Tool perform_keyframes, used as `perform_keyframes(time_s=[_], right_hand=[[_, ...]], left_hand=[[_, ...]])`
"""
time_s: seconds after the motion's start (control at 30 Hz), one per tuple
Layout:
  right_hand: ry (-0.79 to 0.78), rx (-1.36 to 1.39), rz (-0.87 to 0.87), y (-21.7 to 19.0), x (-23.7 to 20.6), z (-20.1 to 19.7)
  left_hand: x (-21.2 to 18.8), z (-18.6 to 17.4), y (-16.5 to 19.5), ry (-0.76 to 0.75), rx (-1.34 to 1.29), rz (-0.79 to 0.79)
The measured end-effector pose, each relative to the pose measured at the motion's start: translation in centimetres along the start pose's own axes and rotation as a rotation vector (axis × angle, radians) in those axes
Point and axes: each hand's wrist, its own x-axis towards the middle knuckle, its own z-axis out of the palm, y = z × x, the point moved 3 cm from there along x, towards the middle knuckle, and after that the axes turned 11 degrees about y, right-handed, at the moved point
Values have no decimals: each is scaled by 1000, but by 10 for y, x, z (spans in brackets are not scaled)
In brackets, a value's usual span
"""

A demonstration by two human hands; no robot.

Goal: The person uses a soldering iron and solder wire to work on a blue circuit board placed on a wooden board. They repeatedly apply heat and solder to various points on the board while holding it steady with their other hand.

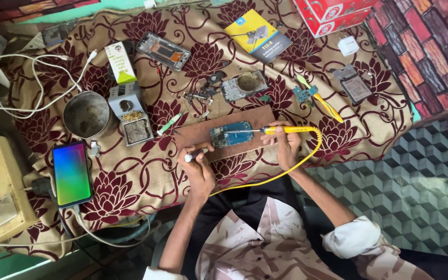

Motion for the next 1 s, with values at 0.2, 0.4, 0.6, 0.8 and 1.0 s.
perform_keyframes(time_s=[0.2,0.4,0.6,0.8,1.0], right_hand=[[34,-23,112,0,1,3],[10,-72,206,-5,6,11],[22,-130,150,-6,19,15],[15,-133,108,-4,29,12],[5,-104,90,-6,29,12]], left_hand=[[0,3,-5,-3,-49,-79],[5,3,5,18,-45,8],[10,0,10,24,47,-3],[11,-2,7,15,76,10],[11,-1,7,16,91,45]])
